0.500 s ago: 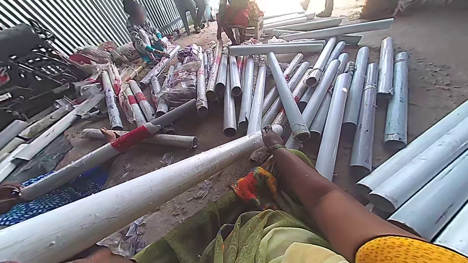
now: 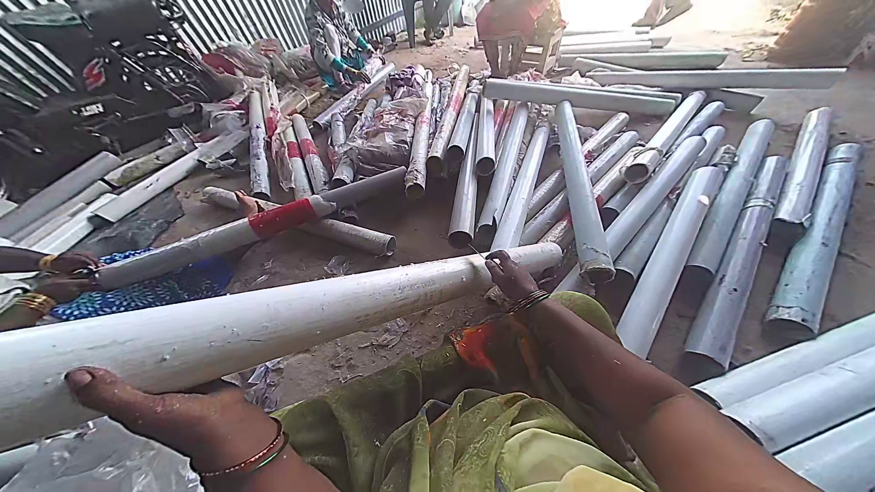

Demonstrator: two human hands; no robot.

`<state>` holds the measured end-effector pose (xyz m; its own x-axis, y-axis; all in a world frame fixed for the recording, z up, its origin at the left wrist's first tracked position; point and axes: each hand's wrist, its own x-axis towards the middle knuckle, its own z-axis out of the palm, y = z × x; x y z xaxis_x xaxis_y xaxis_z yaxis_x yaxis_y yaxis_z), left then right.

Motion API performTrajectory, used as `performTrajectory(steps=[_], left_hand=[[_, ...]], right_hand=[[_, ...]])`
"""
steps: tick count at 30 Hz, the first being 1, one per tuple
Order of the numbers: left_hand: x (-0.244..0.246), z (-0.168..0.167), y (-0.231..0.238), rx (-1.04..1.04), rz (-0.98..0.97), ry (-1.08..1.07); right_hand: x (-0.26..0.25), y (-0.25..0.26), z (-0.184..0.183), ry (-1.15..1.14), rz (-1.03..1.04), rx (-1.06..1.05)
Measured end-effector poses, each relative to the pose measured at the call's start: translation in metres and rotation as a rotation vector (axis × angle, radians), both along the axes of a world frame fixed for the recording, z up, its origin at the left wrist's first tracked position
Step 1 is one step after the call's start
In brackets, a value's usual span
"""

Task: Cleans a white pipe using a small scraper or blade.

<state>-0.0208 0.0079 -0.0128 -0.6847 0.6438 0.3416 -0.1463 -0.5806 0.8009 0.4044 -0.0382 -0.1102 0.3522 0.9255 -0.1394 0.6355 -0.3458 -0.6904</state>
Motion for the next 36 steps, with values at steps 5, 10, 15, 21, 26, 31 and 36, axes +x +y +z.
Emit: performTrajectory(steps=[5, 10, 15, 21, 26, 31, 36], left_hand=[[0.008, 0.007, -0.005, -0.028, 0.007, -0.023], [0.014, 0.013, -0.012, -0.05, 0.02, -0.013], [0.01, 0.008, -0.01, -0.058, -0.006, -0.036], [-0.001, -0.006, 0.0, -0.04, -0.033, -0.048], [-0.004, -0.011, 0.005, -0.02, -0.026, -0.045], [-0.005, -0.011, 0.008, -0.003, -0.011, -0.045], [0.005, 0.0, 0.006, 0.159, 0.041, -0.068]], right_hand=[[-0.079, -0.004, 0.058, 0.016, 0.226, 0.063], [-0.149, -0.004, 0.097, -0.08, 0.525, 0.255], [-0.154, -0.003, 0.091, -0.135, 0.528, 0.23], [-0.091, -0.008, 0.06, -0.277, 0.304, -0.018], [0.011, -0.005, 0.012, -0.288, -0.024, -0.281], [0.01, -0.009, 0.027, -0.188, -0.053, -0.123], [-0.069, -0.012, 0.069, -0.08, 0.334, 0.167]])
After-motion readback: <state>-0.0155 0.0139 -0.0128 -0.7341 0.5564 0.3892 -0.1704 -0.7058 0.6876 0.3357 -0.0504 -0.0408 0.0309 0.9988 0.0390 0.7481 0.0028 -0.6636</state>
